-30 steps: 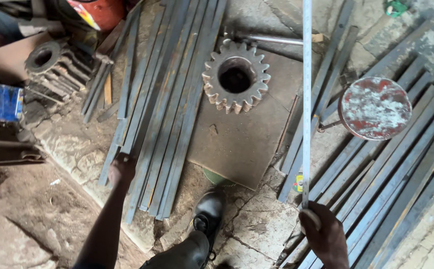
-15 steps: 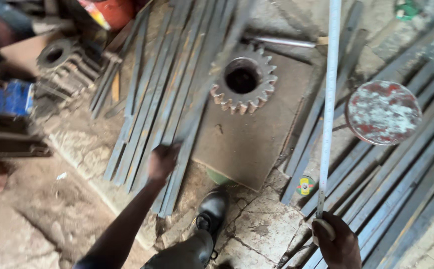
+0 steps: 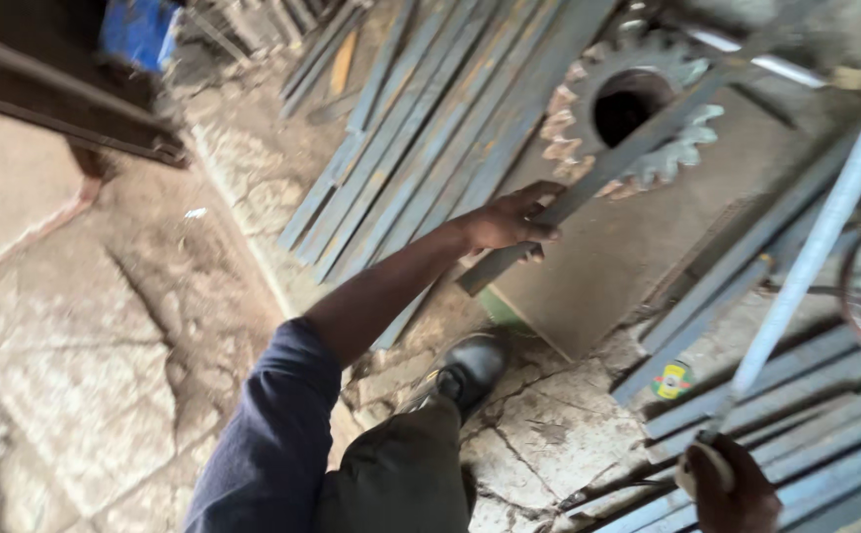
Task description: The person organizes metal bars on the floor by picking them up, aligning them, and using a measuring tape to check their length before placing them back into a stack.
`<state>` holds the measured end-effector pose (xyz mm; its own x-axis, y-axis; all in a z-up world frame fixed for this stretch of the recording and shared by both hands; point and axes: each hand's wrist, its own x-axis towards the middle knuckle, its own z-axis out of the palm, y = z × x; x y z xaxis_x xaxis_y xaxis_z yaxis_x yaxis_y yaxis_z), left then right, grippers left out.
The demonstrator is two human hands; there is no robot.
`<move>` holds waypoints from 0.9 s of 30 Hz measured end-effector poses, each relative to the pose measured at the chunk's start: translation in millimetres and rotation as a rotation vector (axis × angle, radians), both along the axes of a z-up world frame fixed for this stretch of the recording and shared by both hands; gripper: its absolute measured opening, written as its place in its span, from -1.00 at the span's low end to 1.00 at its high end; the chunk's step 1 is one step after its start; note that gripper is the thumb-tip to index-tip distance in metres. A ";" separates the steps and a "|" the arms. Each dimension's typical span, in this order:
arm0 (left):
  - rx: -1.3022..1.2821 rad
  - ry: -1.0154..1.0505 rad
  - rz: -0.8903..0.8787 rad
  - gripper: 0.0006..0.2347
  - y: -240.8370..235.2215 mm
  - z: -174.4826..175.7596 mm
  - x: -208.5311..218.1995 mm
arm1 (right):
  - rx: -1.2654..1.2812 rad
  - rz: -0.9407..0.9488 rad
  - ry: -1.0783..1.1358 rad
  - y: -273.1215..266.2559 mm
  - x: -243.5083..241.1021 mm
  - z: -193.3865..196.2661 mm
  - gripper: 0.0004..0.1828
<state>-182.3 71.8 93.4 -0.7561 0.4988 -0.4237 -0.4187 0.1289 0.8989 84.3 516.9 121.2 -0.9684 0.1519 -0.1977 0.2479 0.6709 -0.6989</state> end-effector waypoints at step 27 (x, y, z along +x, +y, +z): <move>-1.157 0.283 0.444 -0.82 -183.7 -129.2 179.8 | 0.038 -0.283 -0.234 -57.9 -77.3 21.6 -0.71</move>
<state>-2.5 -111.9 -35.8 -0.8976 -0.3713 -0.2377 -0.4397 0.7935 0.4208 7.0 459.0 142.8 -0.8165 0.4182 -0.3980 0.5772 0.5772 -0.5776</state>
